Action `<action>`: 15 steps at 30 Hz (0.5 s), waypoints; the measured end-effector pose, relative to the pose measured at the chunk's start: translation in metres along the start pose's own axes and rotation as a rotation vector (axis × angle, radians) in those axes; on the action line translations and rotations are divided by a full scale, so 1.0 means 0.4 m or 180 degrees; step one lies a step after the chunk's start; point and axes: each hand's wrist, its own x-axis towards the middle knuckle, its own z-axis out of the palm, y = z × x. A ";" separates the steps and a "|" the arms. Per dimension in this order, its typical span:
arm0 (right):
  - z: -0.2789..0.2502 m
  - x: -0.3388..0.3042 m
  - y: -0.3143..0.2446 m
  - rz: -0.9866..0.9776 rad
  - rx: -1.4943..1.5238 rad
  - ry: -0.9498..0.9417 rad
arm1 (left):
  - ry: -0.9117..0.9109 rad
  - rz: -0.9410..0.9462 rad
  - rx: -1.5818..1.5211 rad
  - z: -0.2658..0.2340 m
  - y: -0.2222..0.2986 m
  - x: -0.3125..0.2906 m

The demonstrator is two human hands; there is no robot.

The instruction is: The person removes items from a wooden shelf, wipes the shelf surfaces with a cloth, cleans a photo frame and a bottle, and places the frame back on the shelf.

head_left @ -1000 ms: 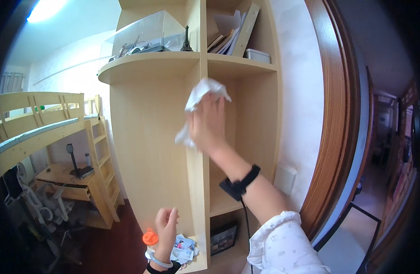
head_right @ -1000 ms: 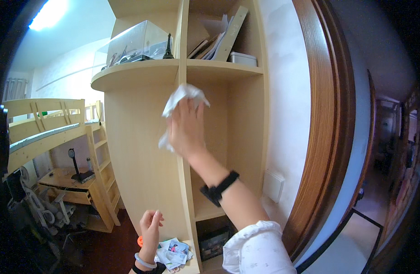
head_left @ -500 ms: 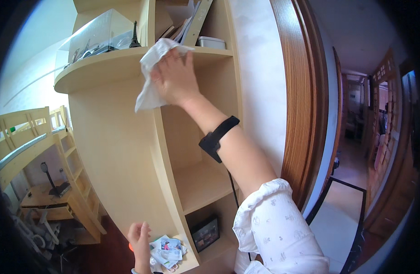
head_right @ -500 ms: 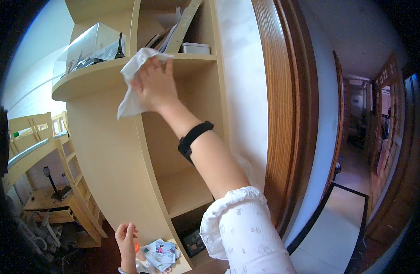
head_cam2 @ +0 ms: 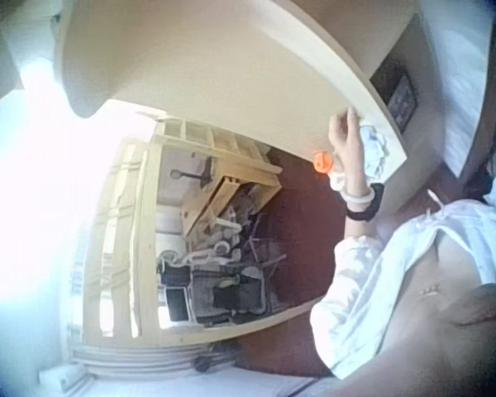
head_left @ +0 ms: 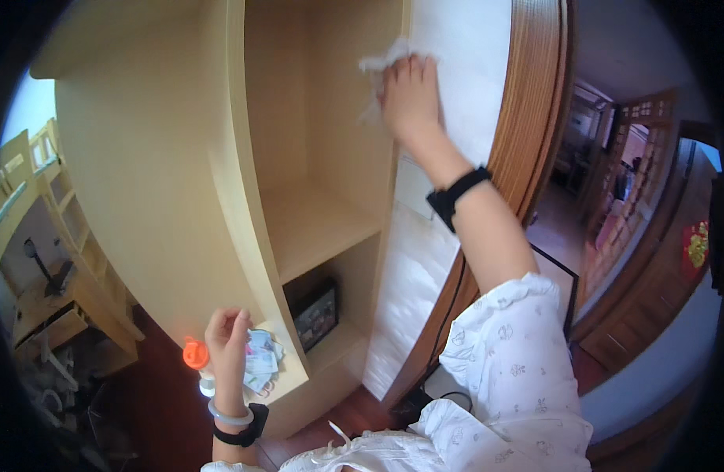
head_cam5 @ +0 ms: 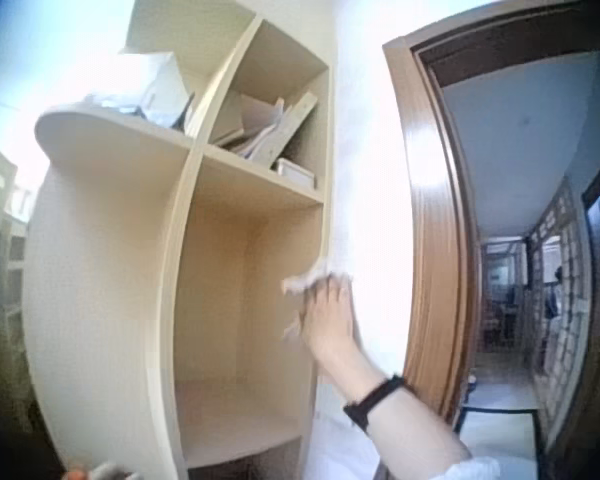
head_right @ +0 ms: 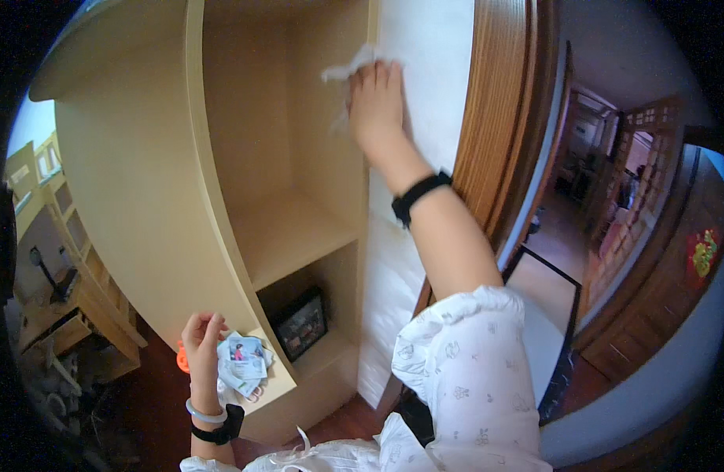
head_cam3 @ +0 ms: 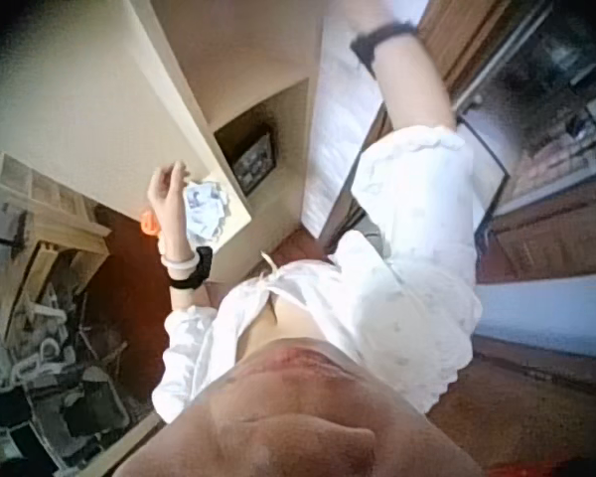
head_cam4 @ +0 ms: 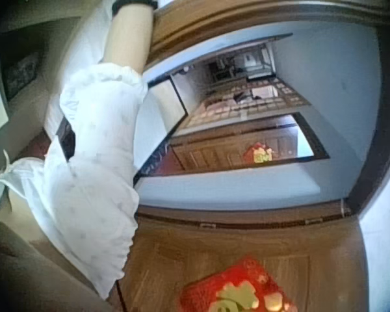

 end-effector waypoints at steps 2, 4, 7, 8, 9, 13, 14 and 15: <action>-0.024 -0.147 -0.056 -0.0377 -0.0191 -0.0763 | -0.0151 -0.0006 -0.0045 0.024 -0.031 -0.007; -0.034 -0.274 -0.095 -0.0790 -0.0323 -0.1242 | -0.0451 -0.0156 -0.0089 0.049 -0.039 -0.014; -0.071 -0.309 -0.136 -0.0901 -0.0147 -0.1484 | -0.0619 0.0145 0.0016 0.043 -0.028 -0.034; -0.075 -0.299 -0.142 -0.0870 -0.0017 -0.1382 | -0.0631 0.0048 -0.0007 0.035 -0.034 -0.040; -0.071 -0.266 -0.151 -0.0600 -0.0017 -0.1319 | -0.0632 -0.0048 -0.0021 0.024 -0.040 -0.048; -0.071 -0.166 -0.119 -0.0052 -0.0200 -0.1400 | -0.0605 -0.0185 -0.0056 0.031 -0.073 -0.053; -0.064 -0.170 -0.125 0.0047 -0.0217 -0.1083 | -0.0551 -0.0256 -0.0153 0.027 -0.071 -0.055; -0.057 -0.177 -0.130 0.0145 -0.0236 -0.0772 | -0.0499 -0.0333 -0.0249 0.022 -0.072 -0.057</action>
